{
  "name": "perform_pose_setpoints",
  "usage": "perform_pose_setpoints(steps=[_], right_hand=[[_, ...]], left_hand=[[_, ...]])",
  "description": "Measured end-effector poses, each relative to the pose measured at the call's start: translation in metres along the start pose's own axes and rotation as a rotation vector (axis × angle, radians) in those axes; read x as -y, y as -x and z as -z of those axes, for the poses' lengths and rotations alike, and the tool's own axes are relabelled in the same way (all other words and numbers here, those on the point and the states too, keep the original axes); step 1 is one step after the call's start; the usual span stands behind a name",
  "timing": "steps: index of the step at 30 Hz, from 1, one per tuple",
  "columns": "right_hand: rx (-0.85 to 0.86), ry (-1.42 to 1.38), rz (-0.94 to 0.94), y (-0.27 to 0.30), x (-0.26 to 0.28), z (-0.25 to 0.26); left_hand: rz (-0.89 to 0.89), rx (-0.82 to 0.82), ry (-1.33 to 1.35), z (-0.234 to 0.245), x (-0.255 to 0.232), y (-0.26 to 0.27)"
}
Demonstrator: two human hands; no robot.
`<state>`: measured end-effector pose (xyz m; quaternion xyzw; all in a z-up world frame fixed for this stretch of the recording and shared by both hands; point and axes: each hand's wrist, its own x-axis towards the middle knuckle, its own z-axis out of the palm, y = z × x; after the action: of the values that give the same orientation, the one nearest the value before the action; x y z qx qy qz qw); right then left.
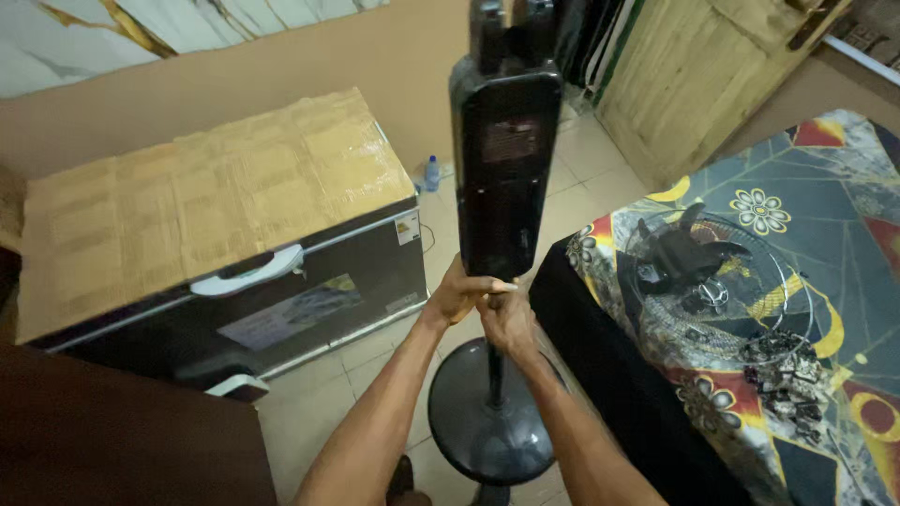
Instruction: The person assembles a standing fan by attaching the motor housing to the base and securing the pole. They then wipe the fan base and pole with a cloth.
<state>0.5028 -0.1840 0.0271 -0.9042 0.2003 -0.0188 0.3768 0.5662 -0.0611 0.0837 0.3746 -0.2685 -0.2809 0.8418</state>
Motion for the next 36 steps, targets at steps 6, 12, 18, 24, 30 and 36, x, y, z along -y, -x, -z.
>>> perform_pose_setpoints(steps=[6,12,18,24,30,36], right_hand=[[-0.132,-0.017,-0.037,0.007,0.01,0.0],[-0.067,0.071,-0.079,0.006,0.007,-0.001],[0.048,0.085,-0.185,0.012,0.016,0.005],[0.059,-0.005,-0.034,0.024,-0.002,0.008],[0.231,-0.165,0.146,0.028,-0.049,0.017],[-0.088,0.019,0.216,0.048,-0.063,0.012]], left_hand=[[-0.078,-0.219,-0.313,-0.015,-0.001,0.0],[-0.127,-0.158,-0.124,-0.022,-0.011,0.003],[-0.007,-0.156,-0.15,-0.026,-0.017,0.014],[-0.21,-0.189,-0.373,-0.06,-0.015,0.025],[-0.168,-0.241,-0.338,-0.093,0.004,0.043],[-0.164,-0.448,-0.358,-0.126,0.028,0.052]])
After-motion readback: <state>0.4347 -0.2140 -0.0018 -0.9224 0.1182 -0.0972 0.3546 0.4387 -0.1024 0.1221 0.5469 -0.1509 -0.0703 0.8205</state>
